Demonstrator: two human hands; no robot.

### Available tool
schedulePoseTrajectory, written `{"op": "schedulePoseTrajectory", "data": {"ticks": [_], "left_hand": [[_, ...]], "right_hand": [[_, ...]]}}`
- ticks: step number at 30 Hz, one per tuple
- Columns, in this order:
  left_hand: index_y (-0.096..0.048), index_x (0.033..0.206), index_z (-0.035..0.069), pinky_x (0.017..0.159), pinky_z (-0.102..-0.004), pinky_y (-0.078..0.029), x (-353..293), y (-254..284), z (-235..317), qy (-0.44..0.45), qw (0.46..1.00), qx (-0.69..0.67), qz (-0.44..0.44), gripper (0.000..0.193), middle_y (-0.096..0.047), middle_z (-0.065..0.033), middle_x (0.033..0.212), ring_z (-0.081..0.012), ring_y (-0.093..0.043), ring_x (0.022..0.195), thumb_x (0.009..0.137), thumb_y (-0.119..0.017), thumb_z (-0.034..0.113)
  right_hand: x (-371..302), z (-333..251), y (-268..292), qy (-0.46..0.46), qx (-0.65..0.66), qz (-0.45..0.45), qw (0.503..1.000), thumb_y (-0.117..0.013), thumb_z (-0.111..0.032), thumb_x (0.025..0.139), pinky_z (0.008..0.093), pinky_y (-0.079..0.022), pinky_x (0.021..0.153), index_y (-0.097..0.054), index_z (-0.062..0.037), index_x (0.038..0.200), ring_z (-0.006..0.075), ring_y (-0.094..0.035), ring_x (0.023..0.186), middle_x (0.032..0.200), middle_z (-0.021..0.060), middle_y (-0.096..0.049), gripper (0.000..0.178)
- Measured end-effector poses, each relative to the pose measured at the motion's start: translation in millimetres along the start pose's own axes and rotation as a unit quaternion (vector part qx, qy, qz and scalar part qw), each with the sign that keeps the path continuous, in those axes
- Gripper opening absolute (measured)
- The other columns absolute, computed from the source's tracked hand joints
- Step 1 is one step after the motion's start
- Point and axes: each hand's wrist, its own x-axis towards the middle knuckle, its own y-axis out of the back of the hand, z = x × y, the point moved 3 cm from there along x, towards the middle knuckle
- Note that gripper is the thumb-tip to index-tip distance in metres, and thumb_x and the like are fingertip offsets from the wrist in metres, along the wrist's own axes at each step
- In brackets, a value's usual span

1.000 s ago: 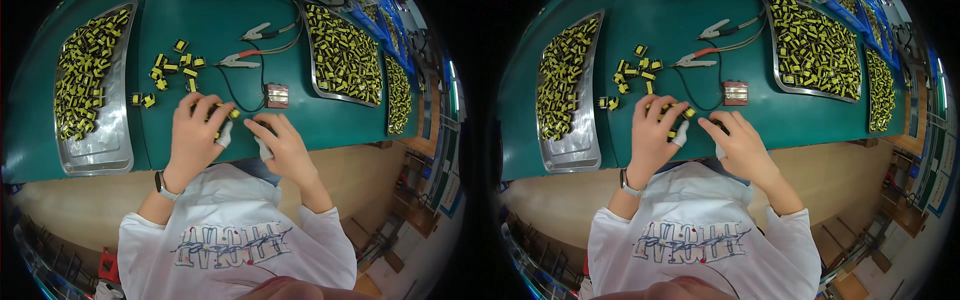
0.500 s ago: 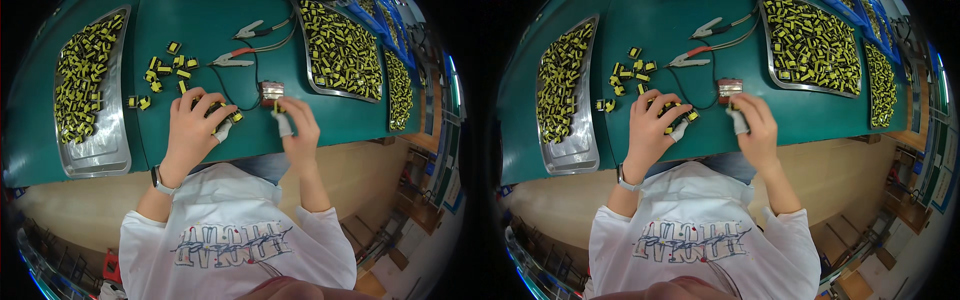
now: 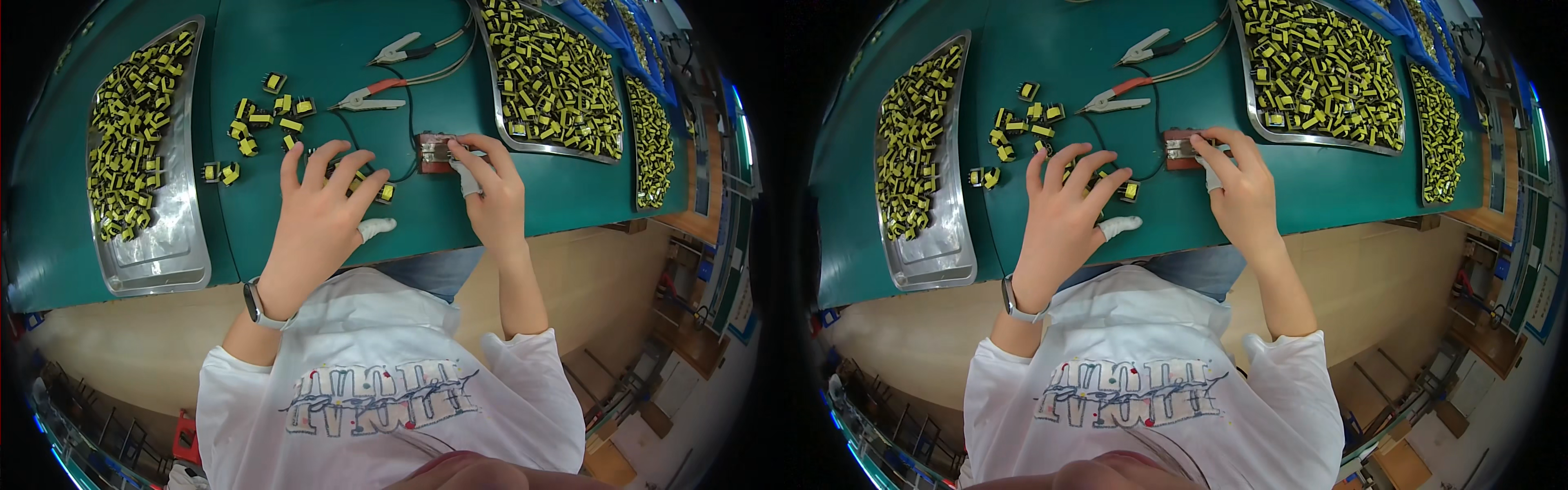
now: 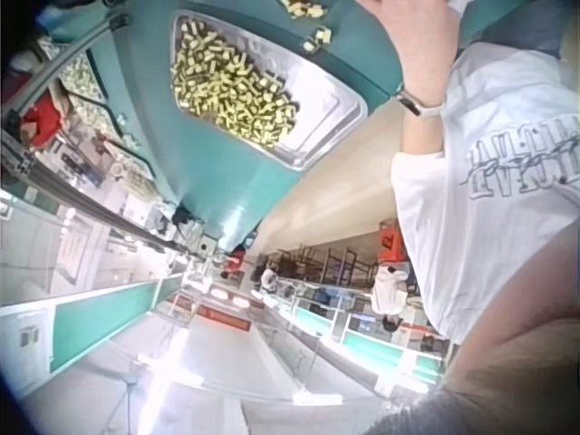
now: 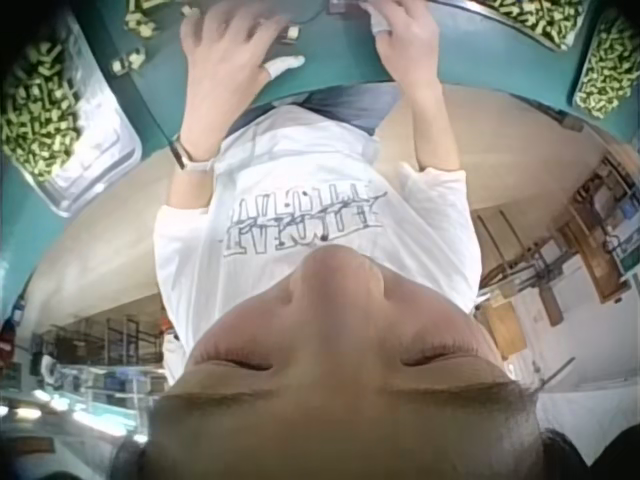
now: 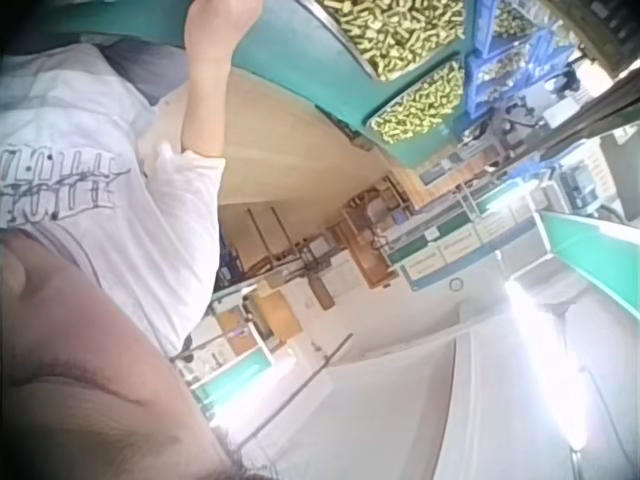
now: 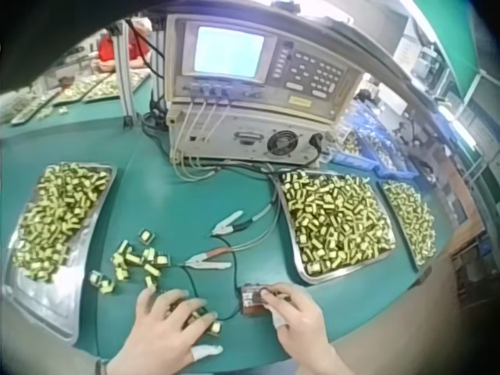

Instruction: The person is seen picking small yellow electronic components from a tray and placing them into a small red assembly or testing unit at an electronics factory workstation.

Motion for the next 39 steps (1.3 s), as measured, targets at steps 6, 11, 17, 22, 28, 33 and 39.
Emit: {"op": "schedulePoseTrajectory", "data": {"ticks": [6, 11, 17, 22, 28, 33, 39], "left_hand": [[-0.069, 0.102, 0.015, 0.113, -0.059, -0.031, 5.1, -4.8, 5.7, -0.006, 1.0, 0.008, -0.004, 0.032, -0.064, 0.0006, 0.127, -0.0274, -0.052, 0.13, 0.073, -0.078, 0.005], [-0.069, 0.1, 0.015, 0.113, -0.0577, -0.032, 4.2, -2.5, 17.1, -0.008, 0.998, -0.057, 0.032, 0.036, -0.064, 0.0021, 0.126, -0.0274, -0.052, 0.131, 0.069, -0.077, 0.0], [-0.069, 0.109, 0.015, 0.111, -0.0565, -0.034, -10.4, -3.9, 21.6, 0.046, 0.994, -0.09, 0.042, 0.04, -0.063, -0.0002, 0.12, -0.0292, -0.054, 0.119, 0.072, -0.082, 0.008], [-0.07, 0.113, 0.015, 0.113, -0.0577, -0.031, -36.6, 6.9, 1.2, 0.061, 0.998, -0.017, 0.017, 0.038, -0.06, -0.0005, 0.115, -0.0264, -0.053, 0.118, 0.076, -0.078, 0.008], [-0.072, 0.111, 0.015, 0.113, -0.0577, -0.031, -38.3, 10.6, -5.3, 0.056, 0.998, 0.01, 0.011, 0.041, -0.062, 0.0011, 0.109, -0.0228, -0.057, 0.113, 0.073, -0.074, 0.0], [-0.07, 0.105, 0.012, 0.113, -0.0564, -0.033, -31.7, 9.9, -3.8, 0.024, 0.999, 0.029, 0.018, 0.032, -0.063, 0.0009, 0.104, -0.021, -0.059, 0.107, 0.074, -0.078, 0.011], [-0.069, 0.101, 0.015, 0.111, -0.0525, -0.035, -29.7, 7.4, 5.7, 0.05, 0.994, -0.08, 0.062, 0.03, -0.064, 0.0019, 0.099, -0.0204, -0.061, 0.105, 0.074, -0.081, 0.019]], "right_hand": [[-18.4, -1.6, -13.5, -0.168, 0.467, -0.014, 0.868, -0.057, 0.005, 0.094, 0.0291, -0.053, 0.077, -0.067, 0.0035, 0.125, 0.0178, -0.064, 0.101, 0.126, 0.0122, -0.065, 0.032], [-23.4, -29.1, -25.9, -0.234, 0.487, -0.113, 0.834, -0.061, -0.011, 0.101, 0.0283, -0.051, 0.086, -0.066, 0.0024, 0.124, 0.0145, -0.064, 0.101, 0.119, 0.0091, -0.069, 0.028], [-21.8, -26.7, -31.7, -0.142, 0.247, -0.072, 0.956, -0.066, -0.007, 0.099, 0.0277, -0.053, 0.084, -0.067, 0.0039, 0.116, 0.0133, -0.065, 0.093, 0.106, 0.0053, -0.069, 0.02], [4.5, 8.8, -11.3, -0.221, 0.252, 0.044, 0.941, -0.067, -0.013, 0.101, 0.0234, -0.048, 0.074, -0.069, 0.004, 0.106, 0.0071, -0.059, 0.083, 0.091, 0.0021, -0.069, 0.018], [15.4, 18.0, -6.6, -0.211, 0.178, 0.012, 0.961, -0.07, -0.015, 0.1, 0.0239, -0.049, 0.074, -0.07, 0.005, 0.101, 0.0083, -0.059, 0.08, 0.086, 0.0025, -0.069, 0.02], [11.7, 15.6, -8.3, -0.168, 0.235, 0.052, 0.956, -0.067, -0.019, 0.102, 0.0236, -0.047, 0.066, -0.07, 0.0036, 0.103, 0.0102, -0.059, 0.072, 0.083, 0.0034, -0.067, 0.023], [-12.5, -10.2, -25.1, -0.333, 0.65, -0.13, 0.671, -0.043, -0.033, 0.112, 0.023, -0.03, 0.046, -0.061, -0.0048, 0.109, 0.011, -0.049, 0.055, 0.083, 0.0074, -0.061, 0.034]]}}
